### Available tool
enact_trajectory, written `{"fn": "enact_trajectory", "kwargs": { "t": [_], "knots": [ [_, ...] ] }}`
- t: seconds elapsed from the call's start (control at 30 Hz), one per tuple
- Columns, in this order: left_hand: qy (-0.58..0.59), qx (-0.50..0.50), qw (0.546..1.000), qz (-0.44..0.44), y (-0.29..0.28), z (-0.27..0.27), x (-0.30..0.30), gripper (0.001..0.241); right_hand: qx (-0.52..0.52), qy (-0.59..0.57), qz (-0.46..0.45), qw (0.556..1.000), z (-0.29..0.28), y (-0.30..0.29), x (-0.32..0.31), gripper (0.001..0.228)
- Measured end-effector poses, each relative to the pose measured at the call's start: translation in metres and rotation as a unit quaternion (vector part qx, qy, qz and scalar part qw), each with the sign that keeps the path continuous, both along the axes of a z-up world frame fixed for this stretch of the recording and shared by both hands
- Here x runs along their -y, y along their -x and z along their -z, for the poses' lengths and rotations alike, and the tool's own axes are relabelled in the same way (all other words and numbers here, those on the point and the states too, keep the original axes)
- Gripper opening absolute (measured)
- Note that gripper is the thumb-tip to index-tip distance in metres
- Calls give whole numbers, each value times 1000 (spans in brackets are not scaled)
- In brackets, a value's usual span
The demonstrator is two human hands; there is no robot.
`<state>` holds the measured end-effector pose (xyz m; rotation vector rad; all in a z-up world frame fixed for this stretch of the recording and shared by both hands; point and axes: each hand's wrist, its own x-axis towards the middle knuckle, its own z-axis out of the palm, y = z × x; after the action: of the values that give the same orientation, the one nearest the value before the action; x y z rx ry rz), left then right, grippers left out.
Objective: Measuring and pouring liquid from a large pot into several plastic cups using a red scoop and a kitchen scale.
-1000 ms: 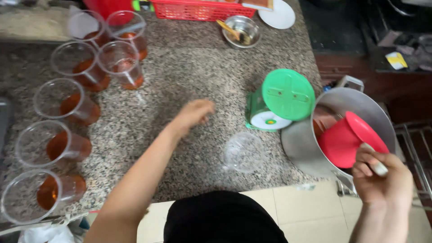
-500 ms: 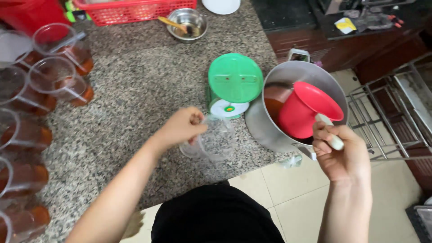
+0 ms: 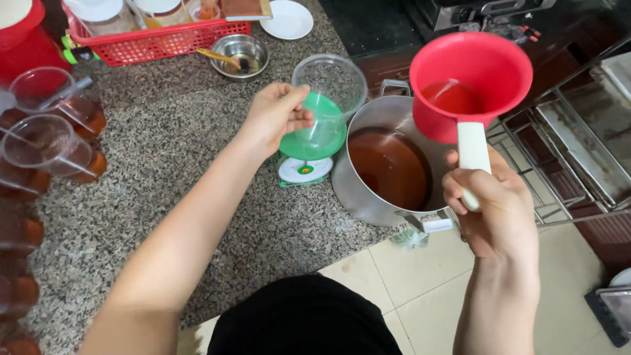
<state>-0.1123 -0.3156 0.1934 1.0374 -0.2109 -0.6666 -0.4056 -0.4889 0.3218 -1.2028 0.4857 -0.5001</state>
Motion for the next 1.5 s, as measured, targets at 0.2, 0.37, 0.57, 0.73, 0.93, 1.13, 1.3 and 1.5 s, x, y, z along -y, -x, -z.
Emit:
{"fn": "enact_trajectory", "kwargs": {
  "t": [0.2, 0.37, 0.57, 0.73, 0.93, 1.13, 1.3, 1.5],
  "knots": [
    [-13, -41, 999, 2, -5, 20, 23, 29, 7, 99, -3, 995, -18, -12, -10, 57],
    [-15, -51, 999, 8, 9, 10, 27, 31, -1, 149, -26, 988, -22, -30, -21, 75],
    [0, -65, 998, 18, 7, 19, 28, 36, -58, 238, -49, 968, -21, -46, -31, 80],
    [15, -75, 997, 22, 8, 26, 25, 40, -80, 274, -63, 956, -10, -51, -32, 80],
    [17, -68, 997, 39, 9, 31, 23, 43, -89, 305, -68, 946, -2, -54, -31, 81],
    [-48, -50, 998, -2, 13, 31, 1, 46, -100, 333, -59, 936, -2, -55, -34, 82],
    [-127, -11, 981, -143, 4, 80, -33, 42, -99, 358, -50, 927, -2, -52, -37, 84],
    [-280, 185, 918, -211, -31, 246, -87, 46, -92, 398, -31, 912, -6, -50, -41, 83]
  ]
}}
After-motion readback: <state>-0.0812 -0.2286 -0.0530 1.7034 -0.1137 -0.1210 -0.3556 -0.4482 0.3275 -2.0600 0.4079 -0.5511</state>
